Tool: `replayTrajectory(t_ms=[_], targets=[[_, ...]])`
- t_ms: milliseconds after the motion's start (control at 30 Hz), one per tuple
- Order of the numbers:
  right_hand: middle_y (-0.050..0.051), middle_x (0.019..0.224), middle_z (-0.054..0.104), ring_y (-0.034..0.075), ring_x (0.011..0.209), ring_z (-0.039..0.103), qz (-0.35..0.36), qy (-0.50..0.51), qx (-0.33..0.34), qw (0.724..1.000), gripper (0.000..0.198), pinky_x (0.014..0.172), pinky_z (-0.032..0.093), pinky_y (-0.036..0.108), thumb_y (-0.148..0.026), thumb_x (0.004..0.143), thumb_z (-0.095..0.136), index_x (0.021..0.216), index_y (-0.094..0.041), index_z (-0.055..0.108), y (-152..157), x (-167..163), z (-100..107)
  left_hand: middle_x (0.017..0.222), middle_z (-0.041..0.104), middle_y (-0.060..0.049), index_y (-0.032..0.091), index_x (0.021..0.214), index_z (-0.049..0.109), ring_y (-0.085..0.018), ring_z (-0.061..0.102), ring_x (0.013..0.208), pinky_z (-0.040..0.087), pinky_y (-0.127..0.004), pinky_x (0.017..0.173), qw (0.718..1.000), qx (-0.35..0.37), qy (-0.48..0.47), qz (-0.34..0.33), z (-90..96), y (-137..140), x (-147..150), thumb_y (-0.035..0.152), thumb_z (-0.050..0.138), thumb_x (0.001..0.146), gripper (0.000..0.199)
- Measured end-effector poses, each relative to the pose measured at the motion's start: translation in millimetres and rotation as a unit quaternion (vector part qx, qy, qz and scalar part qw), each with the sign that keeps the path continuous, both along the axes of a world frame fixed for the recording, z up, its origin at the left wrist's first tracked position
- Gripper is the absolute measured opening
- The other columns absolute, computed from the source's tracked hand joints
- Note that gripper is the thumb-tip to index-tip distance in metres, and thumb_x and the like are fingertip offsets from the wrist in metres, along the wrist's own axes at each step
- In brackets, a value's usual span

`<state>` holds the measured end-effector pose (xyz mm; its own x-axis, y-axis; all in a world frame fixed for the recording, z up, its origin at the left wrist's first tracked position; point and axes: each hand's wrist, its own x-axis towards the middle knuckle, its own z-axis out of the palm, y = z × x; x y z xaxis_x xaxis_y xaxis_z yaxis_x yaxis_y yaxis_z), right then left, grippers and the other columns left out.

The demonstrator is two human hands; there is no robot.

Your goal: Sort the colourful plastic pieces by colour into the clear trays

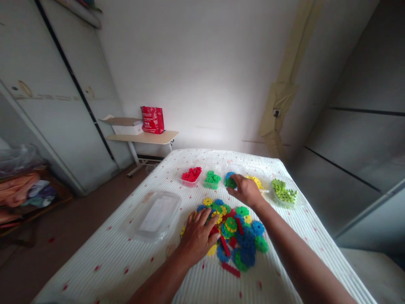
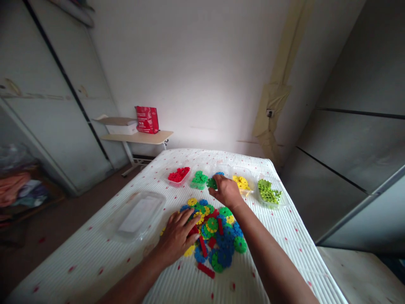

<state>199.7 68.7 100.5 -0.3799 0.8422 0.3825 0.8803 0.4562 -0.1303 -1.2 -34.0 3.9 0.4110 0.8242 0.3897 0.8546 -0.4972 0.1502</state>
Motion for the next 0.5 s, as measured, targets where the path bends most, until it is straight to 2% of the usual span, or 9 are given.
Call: replayTrajectory(t_ms=[133, 233, 333, 400, 500], targets=[[0.010, 0.110, 0.062, 0.021, 0.092, 0.061, -0.023, -0.020, -0.015, 0.999, 0.043, 0.070, 0.045, 0.028, -0.036, 0.079, 0.058, 0.117, -0.019, 0.052, 32.4, -40.1, 9.1, 0.135, 0.046, -0.009, 0.029, 0.130, 0.045, -0.028, 0.042, 0.122, 0.033, -0.053, 0.099, 1.000, -0.014, 0.000, -0.004, 1.2, 0.2, -1.5, 0.044, 0.049, 0.085, 0.048], [0.012, 0.113, 0.061, 0.023, 0.098, 0.059, 0.002, -0.008, 0.007, 1.000, 0.041, 0.076, 0.046, 0.030, -0.035, 0.082, 0.056, 0.118, -0.017, 0.053, 35.6, -45.4, 1.3, 0.135, 0.046, -0.009, 0.029, 0.129, 0.047, -0.028, 0.043, 0.121, 0.033, -0.052, 0.100, 1.000, -0.014, -0.010, -0.012, 2.3, 0.0, -3.3, 0.043, 0.049, 0.085, 0.047], [0.009, 0.101, 0.064, 0.018, 0.084, 0.063, 0.029, 0.032, 0.036, 0.998, 0.027, 0.070, 0.046, 0.027, -0.033, 0.089, 0.045, 0.107, -0.018, 0.059, 18.8, -25.5, -16.0, 0.134, 0.046, -0.009, 0.029, 0.126, 0.050, -0.027, 0.044, 0.120, 0.035, -0.050, 0.101, 0.999, -0.010, -0.023, -0.041, 5.8, -1.7, -4.7, 0.041, 0.050, 0.084, 0.044], [0.007, 0.091, 0.065, 0.016, 0.074, 0.063, 0.052, 0.042, 0.034, 0.997, 0.026, 0.065, 0.046, 0.025, -0.031, 0.090, 0.041, 0.096, -0.018, 0.063, 1.5, -2.9, -30.1, 0.135, 0.046, -0.008, 0.029, 0.124, 0.052, -0.027, 0.045, 0.120, 0.035, -0.049, 0.102, 0.997, -0.011, -0.027, -0.066, 8.5, -3.4, -4.9, 0.039, 0.052, 0.084, 0.041], [0.007, 0.086, 0.066, 0.016, 0.072, 0.063, 0.091, 0.064, 0.017, 0.994, 0.027, 0.066, 0.047, 0.026, -0.030, 0.091, 0.039, 0.089, -0.018, 0.063, -25.9, 31.3, -48.8, 0.136, 0.045, -0.006, 0.028, 0.122, 0.054, -0.025, 0.045, 0.121, 0.036, -0.046, 0.104, 0.995, -0.013, -0.027, -0.095, 9.9, -5.3, -4.0, 0.031, 0.050, 0.085, 0.037]])
